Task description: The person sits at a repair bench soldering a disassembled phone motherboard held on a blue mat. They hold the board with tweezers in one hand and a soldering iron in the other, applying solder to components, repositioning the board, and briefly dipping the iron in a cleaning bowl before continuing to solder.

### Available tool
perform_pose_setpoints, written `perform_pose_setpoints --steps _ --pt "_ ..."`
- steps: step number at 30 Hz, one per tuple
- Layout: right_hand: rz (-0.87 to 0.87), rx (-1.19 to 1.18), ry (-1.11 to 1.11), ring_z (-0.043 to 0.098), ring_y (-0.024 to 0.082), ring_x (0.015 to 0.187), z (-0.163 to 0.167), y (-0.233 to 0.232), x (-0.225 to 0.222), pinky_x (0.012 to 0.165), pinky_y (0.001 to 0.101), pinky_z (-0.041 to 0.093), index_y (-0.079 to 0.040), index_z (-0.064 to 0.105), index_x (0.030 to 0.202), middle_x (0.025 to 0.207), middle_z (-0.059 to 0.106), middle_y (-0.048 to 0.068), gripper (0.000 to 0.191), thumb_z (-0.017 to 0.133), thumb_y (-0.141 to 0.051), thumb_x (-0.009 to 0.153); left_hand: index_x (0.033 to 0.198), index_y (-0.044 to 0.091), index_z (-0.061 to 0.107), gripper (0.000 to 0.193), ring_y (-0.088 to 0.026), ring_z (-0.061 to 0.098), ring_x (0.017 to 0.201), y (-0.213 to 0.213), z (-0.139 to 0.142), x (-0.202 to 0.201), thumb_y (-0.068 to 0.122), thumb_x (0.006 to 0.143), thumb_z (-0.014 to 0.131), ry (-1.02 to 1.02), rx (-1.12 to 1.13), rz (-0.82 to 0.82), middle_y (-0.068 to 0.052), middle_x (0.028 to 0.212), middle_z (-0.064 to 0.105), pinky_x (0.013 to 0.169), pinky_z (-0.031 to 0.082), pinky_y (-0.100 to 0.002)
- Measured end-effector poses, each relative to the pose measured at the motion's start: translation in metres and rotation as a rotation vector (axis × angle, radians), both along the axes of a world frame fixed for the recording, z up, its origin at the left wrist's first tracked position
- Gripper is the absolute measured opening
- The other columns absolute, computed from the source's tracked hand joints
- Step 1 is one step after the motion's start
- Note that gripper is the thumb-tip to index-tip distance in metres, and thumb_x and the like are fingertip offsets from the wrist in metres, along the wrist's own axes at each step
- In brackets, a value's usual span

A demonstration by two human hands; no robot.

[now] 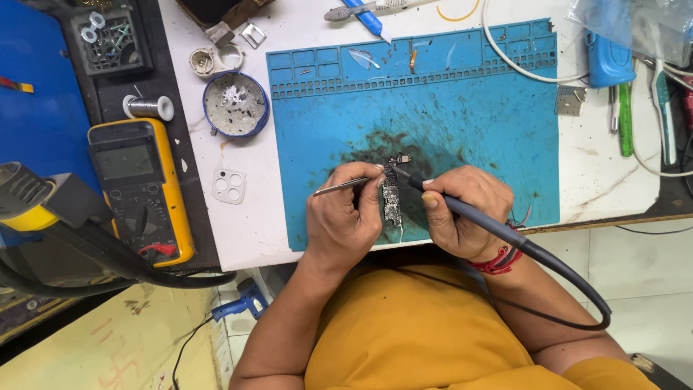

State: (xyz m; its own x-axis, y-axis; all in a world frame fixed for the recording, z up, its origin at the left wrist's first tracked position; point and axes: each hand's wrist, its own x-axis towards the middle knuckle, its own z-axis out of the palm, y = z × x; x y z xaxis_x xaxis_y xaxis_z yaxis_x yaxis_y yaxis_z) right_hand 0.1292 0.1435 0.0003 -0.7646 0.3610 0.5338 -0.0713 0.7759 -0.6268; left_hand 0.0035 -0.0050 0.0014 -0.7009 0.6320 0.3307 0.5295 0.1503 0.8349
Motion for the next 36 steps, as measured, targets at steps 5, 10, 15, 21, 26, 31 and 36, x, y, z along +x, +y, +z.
perform_pose_setpoints --steps 5,10,15,21,26,31,36 --pt "-0.001 -0.018 -0.005 0.063 0.027 0.066 -0.0006 0.0001 0.0000 0.061 0.0360 0.048 -0.005 0.059 0.099 0.082 0.066 0.009 0.012 0.068 -0.012 0.103 0.107 0.006 0.061 0.017 -0.025 0.074 0.081 0.0002 0.0002 -0.0003 -0.001 0.096 0.072 -0.004 0.001 0.001 -0.006 0.102 0.072 0.068 0.058 -0.033" --pt "0.001 -0.022 0.012 0.064 0.027 0.067 -0.0012 -0.0003 0.0001 0.062 0.0354 0.048 -0.004 0.057 0.100 0.084 0.067 0.010 0.013 0.068 -0.012 0.104 0.106 0.006 0.060 0.017 -0.024 0.074 0.080 0.0006 0.0004 0.0002 -0.002 0.097 0.072 0.008 0.002 0.007 -0.006 0.102 0.072 0.068 0.058 -0.033" --pt "-0.008 -0.030 0.001 0.063 0.027 0.065 0.0003 -0.0008 -0.0001 0.060 0.0351 0.048 -0.004 0.059 0.099 0.081 0.066 0.010 0.012 0.068 -0.011 0.102 0.107 0.005 0.060 0.017 -0.023 0.074 0.081 0.0006 0.0003 -0.0002 -0.001 0.097 0.072 -0.002 0.006 -0.001 -0.006 0.102 0.072 0.068 0.059 -0.032" --pt "-0.007 -0.049 0.002 0.062 0.027 0.064 0.0018 -0.0005 0.0001 0.061 0.0354 0.048 -0.005 0.060 0.098 0.080 0.064 0.010 0.009 0.067 -0.010 0.102 0.107 0.005 0.060 0.016 -0.023 0.075 0.081 0.0008 0.0003 0.0003 -0.001 0.097 0.072 -0.002 0.005 0.000 -0.006 0.101 0.072 0.068 0.059 -0.032" --pt "-0.006 -0.053 0.003 0.062 0.026 0.064 0.0017 -0.0005 0.0001 0.061 0.0353 0.047 -0.004 0.061 0.098 0.080 0.065 0.010 0.008 0.066 -0.009 0.101 0.106 0.005 0.060 0.017 -0.023 0.074 0.081 0.0004 0.0001 -0.0001 -0.002 0.097 0.072 -0.004 0.002 0.001 -0.007 0.101 0.072 0.068 0.059 -0.032" --pt "-0.010 -0.049 -0.005 0.062 0.026 0.064 0.0017 -0.0009 0.0000 0.061 0.0354 0.047 -0.004 0.062 0.098 0.079 0.065 0.010 0.008 0.067 -0.009 0.101 0.108 0.005 0.060 0.017 -0.025 0.075 0.084 0.0002 0.0000 -0.0001 -0.002 0.097 0.071 0.011 0.014 -0.005 -0.007 0.103 0.071 0.070 0.059 -0.033" --pt "-0.002 -0.063 0.007 0.062 0.026 0.064 0.0015 -0.0009 0.0002 0.061 0.0355 0.047 -0.004 0.061 0.097 0.079 0.064 0.009 0.008 0.066 -0.009 0.101 0.107 0.005 0.060 0.017 -0.024 0.074 0.082 0.0009 0.0000 0.0005 -0.002 0.097 0.072 -0.002 0.006 0.001 -0.007 0.101 0.072 0.068 0.059 -0.032"
